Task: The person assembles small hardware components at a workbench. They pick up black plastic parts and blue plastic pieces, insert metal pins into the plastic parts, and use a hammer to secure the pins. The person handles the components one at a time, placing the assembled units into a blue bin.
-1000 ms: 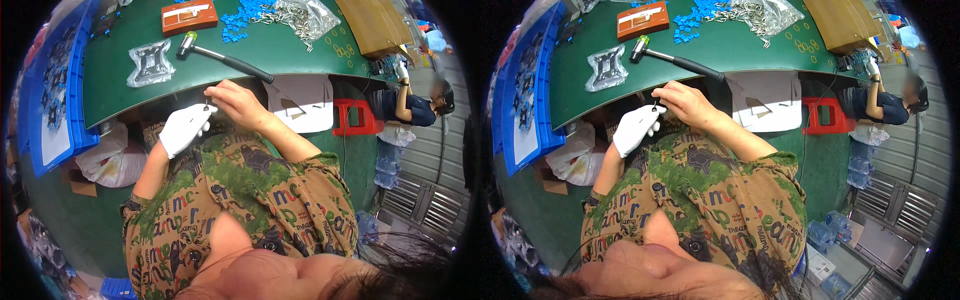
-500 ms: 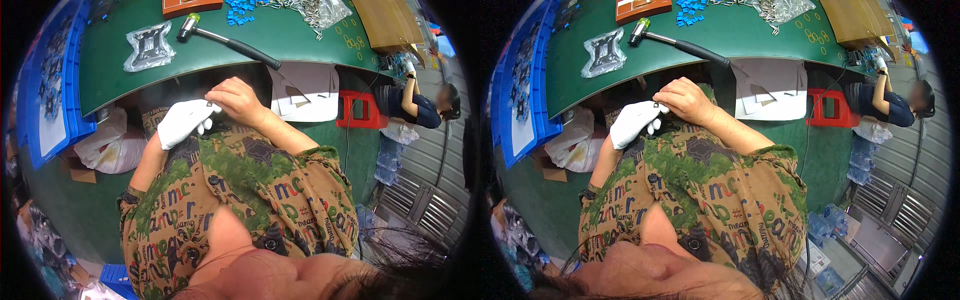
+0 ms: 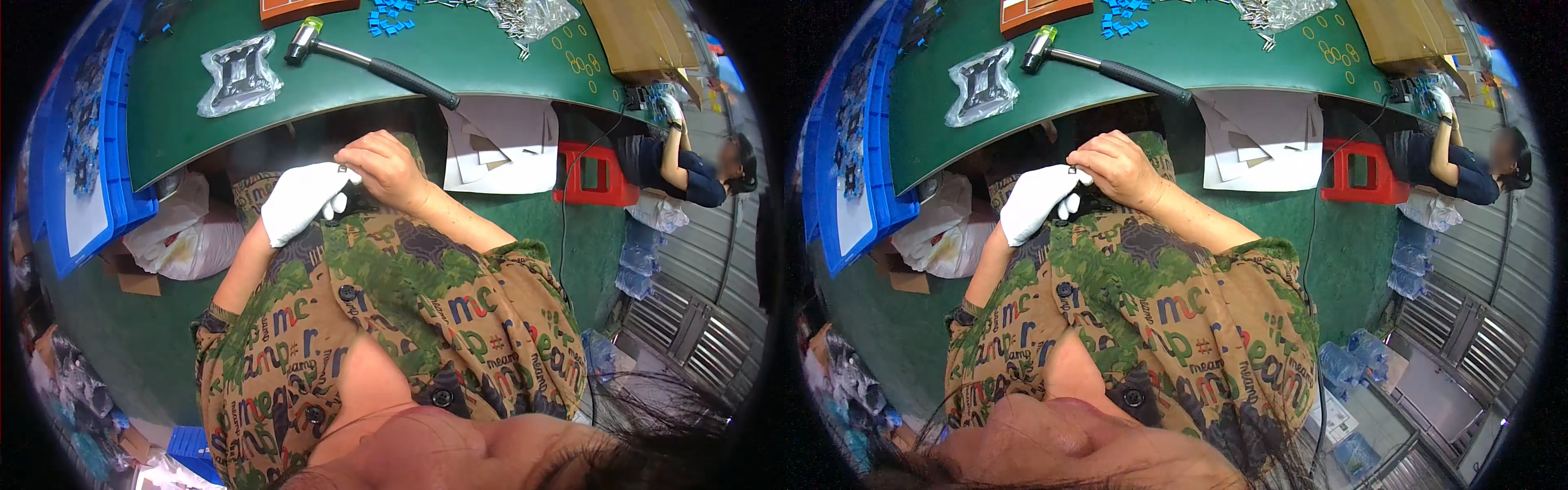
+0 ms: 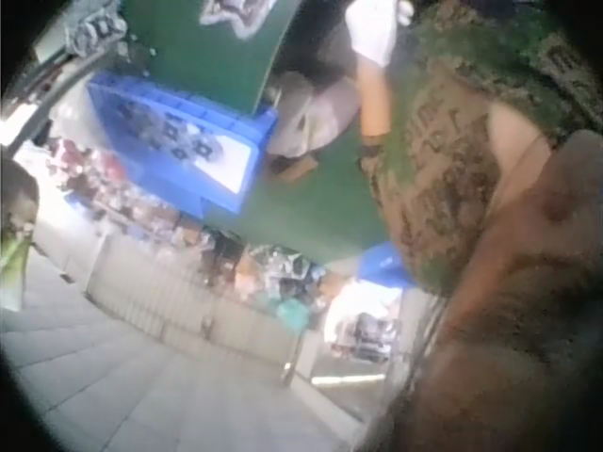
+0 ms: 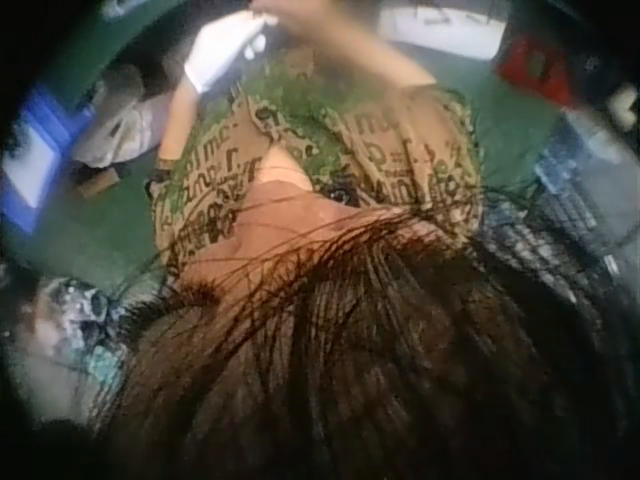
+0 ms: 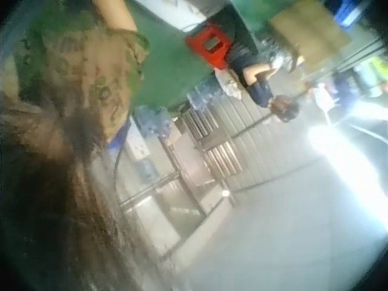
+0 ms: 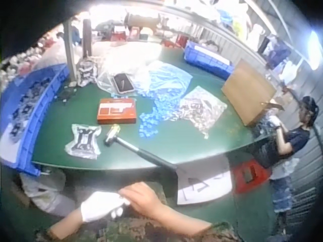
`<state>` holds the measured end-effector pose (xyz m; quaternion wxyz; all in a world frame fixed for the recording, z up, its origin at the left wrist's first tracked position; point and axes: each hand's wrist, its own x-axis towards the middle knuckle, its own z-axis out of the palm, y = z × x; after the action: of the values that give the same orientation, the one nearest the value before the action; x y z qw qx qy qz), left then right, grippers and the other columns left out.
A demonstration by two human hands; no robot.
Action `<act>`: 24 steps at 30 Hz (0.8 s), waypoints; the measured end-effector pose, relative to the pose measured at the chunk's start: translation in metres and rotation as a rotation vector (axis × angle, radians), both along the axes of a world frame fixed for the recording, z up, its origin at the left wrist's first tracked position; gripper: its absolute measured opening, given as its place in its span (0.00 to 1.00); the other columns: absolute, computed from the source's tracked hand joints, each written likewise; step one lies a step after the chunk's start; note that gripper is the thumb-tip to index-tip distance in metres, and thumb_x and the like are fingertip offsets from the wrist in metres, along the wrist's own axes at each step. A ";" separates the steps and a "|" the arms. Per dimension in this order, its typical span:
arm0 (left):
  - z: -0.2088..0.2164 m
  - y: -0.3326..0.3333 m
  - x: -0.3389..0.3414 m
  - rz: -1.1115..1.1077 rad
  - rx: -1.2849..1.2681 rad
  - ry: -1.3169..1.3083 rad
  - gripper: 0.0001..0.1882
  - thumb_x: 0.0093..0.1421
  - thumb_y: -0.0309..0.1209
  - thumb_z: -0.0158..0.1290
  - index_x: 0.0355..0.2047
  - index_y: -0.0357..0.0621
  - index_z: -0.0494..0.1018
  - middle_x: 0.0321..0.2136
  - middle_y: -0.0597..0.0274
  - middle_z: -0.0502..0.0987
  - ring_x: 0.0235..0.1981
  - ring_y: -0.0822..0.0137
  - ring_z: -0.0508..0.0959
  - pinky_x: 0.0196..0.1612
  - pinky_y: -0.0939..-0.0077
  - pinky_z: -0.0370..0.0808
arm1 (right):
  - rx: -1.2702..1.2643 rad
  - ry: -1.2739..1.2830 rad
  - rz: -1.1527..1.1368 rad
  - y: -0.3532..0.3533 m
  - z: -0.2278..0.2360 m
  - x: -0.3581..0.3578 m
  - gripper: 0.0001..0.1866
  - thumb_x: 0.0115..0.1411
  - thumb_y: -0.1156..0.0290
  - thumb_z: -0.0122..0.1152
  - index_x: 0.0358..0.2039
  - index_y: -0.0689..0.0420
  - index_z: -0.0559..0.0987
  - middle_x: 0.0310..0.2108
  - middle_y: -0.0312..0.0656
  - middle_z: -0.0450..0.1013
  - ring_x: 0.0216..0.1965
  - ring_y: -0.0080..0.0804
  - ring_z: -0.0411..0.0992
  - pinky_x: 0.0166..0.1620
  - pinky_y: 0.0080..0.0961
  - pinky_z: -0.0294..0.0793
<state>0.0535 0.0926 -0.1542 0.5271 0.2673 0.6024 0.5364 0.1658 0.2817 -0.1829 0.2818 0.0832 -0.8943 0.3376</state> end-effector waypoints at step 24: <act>-0.012 0.003 -0.006 -0.019 0.006 -0.082 0.16 0.72 0.35 0.50 0.44 0.39 0.84 0.29 0.69 0.80 0.26 0.78 0.75 0.32 0.81 0.71 | -0.133 -0.099 -0.049 -0.008 -0.020 0.002 0.08 0.58 0.77 0.67 0.40 0.57 0.82 0.33 0.41 0.78 0.36 0.42 0.77 0.39 0.35 0.74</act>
<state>0.0474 0.0956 -0.1657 0.5556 0.2522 0.5763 0.5437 0.1681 0.2739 -0.2034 0.2502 0.0255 -0.8846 0.3927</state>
